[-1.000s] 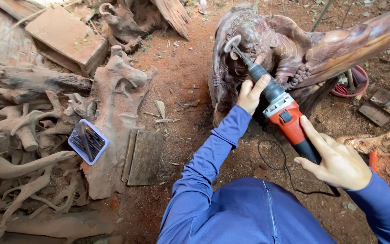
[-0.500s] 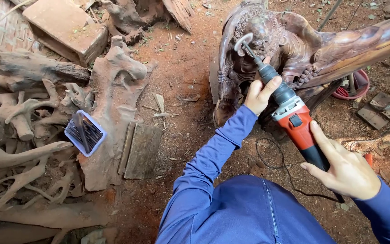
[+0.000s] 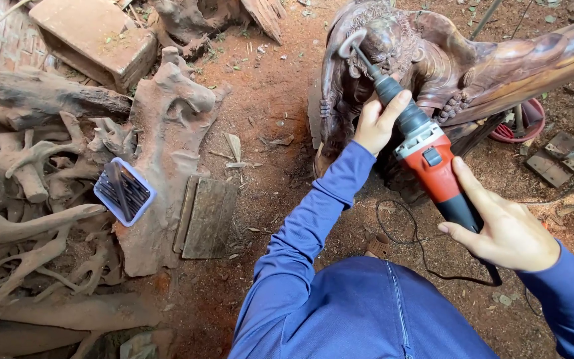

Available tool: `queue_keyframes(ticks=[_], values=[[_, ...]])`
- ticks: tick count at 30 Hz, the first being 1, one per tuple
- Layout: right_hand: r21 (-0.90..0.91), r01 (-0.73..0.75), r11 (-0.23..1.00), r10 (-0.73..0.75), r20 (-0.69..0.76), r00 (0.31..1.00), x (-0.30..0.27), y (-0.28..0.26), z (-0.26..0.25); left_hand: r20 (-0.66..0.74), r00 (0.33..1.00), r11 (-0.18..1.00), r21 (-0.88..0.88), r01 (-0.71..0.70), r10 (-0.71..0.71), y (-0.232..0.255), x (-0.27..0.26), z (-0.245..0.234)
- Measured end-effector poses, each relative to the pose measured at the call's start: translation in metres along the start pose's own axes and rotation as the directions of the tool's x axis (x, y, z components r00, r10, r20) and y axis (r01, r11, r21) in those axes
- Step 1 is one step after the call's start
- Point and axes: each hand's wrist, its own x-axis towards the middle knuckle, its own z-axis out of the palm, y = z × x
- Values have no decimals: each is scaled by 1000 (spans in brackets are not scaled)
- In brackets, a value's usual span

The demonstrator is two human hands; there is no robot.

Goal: Sanding a large wooden sculpture using a rotary power tool with a sanding attachment.

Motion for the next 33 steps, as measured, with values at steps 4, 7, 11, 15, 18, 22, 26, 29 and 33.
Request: queue_keyframes(ticks=[4,7,11,15,18,22,26,29,33], values=[[40,-6,999,6,1,1000,4,-8,-7,-28,996,989,116,93,-90,30,2,4],[43,-37,998,36,23,999,3,-11,-13,-56,989,963,227,144,-135,43,0,7],[-12,-77,997,78,49,996,-1,-10,-16,-27,995,986,133,100,-98,23,-1,3],[-83,-8,997,10,16,1000,-8,7,-6,61,997,999,12,45,-46,12,-5,2],[-124,74,990,-81,-46,996,-11,21,2,89,996,998,49,24,-29,10,-7,1],[-122,71,990,-75,-32,997,-5,8,-9,71,993,994,-45,100,-97,16,-3,1],[-150,18,989,-19,0,1000,-4,8,-7,103,991,996,30,86,-88,17,-3,-5],[-170,44,984,-46,-7,999,-9,13,-7,146,988,996,74,38,-49,14,-5,-6],[-284,-78,956,96,48,994,-17,16,-10,188,981,994,109,18,-39,17,-9,-2]])
